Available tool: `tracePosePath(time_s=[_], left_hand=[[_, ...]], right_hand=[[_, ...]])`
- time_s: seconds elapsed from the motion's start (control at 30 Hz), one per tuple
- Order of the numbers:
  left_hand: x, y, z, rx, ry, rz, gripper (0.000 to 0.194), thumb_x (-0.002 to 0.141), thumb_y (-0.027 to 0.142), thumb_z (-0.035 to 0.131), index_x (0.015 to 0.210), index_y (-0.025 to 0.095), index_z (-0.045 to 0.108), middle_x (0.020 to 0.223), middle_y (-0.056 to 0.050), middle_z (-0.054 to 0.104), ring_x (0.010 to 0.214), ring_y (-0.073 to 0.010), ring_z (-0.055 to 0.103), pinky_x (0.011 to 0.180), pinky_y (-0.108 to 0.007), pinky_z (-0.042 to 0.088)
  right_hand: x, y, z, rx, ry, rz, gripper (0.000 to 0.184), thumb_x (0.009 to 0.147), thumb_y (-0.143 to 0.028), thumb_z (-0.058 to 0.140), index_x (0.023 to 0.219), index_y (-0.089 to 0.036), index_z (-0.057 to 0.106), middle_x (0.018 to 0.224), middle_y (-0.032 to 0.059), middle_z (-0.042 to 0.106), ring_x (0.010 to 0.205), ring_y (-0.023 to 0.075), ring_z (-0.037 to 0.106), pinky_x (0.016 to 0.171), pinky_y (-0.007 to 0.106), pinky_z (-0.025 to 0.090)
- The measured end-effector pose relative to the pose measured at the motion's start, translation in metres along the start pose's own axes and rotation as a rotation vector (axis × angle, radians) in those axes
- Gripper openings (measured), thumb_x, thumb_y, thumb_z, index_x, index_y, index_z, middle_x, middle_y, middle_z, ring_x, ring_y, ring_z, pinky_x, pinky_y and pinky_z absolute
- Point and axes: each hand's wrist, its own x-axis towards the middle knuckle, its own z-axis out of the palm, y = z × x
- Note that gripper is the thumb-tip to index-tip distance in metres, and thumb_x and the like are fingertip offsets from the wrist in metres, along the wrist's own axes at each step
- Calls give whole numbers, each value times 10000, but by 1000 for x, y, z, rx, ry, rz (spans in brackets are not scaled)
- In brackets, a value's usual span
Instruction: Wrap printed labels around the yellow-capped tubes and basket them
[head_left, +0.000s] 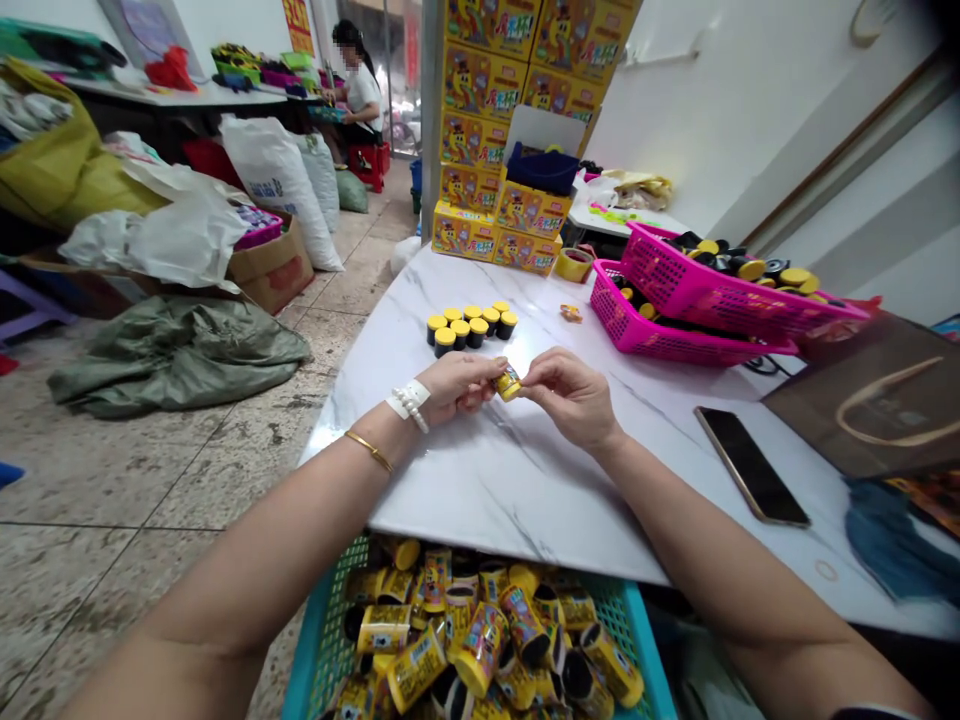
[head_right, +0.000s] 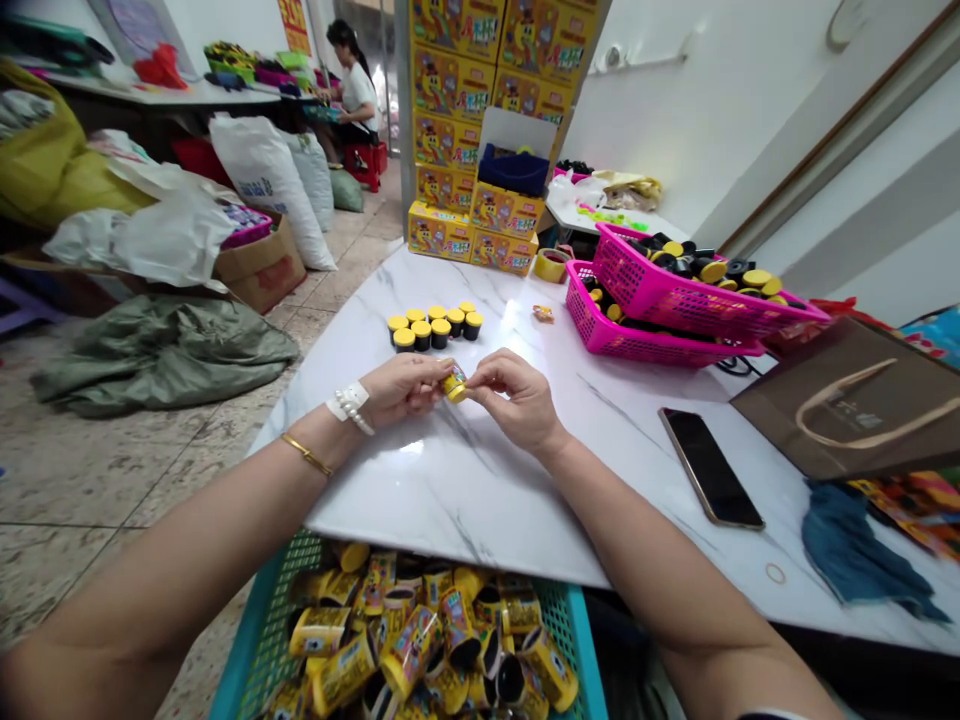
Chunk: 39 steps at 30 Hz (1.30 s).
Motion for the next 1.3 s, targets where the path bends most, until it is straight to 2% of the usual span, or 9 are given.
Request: tracePosePath(time_s=[0.13,0.33,0.47,0.6,0.9,1.0,1.1,1.2,1.3], left_hand=[[0,-3,-2,-27,-63,-2,431,737,521,785,697,127,617,495,15,518,364,-26,289,374,-187,177],[-2,-5,2,-71,-108,-82,383,705,425,829,679,133,583,528,0,542,387,-29,339,371,-157,211],[-1,-1,-1,-117,-1,-36,311,784,397,766,776,141,590,568,0,571,361,-17,315,354,-142,196],[0,2,-2,-168,103,11,352,790,438,758,821,149,558,603,-7,596,367,-14,335,357,-136,218],[-1,-6,0,-36,170,60,455,705,537,807,828,155,592,592,23,557,426,-42,409,418,-168,285],[0,-7,-1,90,170,191,418,700,477,829,863,128,669,659,-3,605,537,-71,502,508,-194,380],[0,-6,-3,303,125,396,387,738,403,816,1006,147,708,899,-59,702,758,-129,620,699,-247,481],[0,-4,-7,522,88,582,342,795,349,769,1079,169,704,1057,-95,713,928,-187,644,846,-313,491],[0,-4,-10,709,95,678,310,819,322,743,1092,181,708,1067,-102,719,966,-208,645,871,-332,486]], right_hand=[[0,-2,1,-13,-63,-41,201,829,-234,757,1027,-264,742,992,34,616,850,151,641,709,293,600],[-1,-8,3,-214,-38,-220,85,849,-161,716,847,-237,754,834,23,644,764,144,634,698,305,571],[-1,1,5,-104,113,-3,58,856,-255,716,900,-218,714,872,20,617,749,139,628,646,295,585],[0,10,11,19,112,252,482,737,-365,819,1157,-229,624,995,31,644,774,153,666,609,284,606],[-2,6,15,-69,133,189,249,778,-296,735,994,-175,708,925,70,714,791,188,718,695,330,638],[1,5,12,10,161,287,258,739,-324,777,929,-153,737,916,90,738,800,204,730,748,360,639],[5,2,10,287,142,553,315,668,-377,850,842,-140,738,763,71,752,685,197,736,705,354,643],[9,-1,8,568,138,772,324,606,-361,903,734,-127,720,637,55,727,608,174,727,629,285,639],[12,-1,8,741,133,901,267,638,-293,893,700,-108,710,633,67,730,573,136,710,564,201,613]])
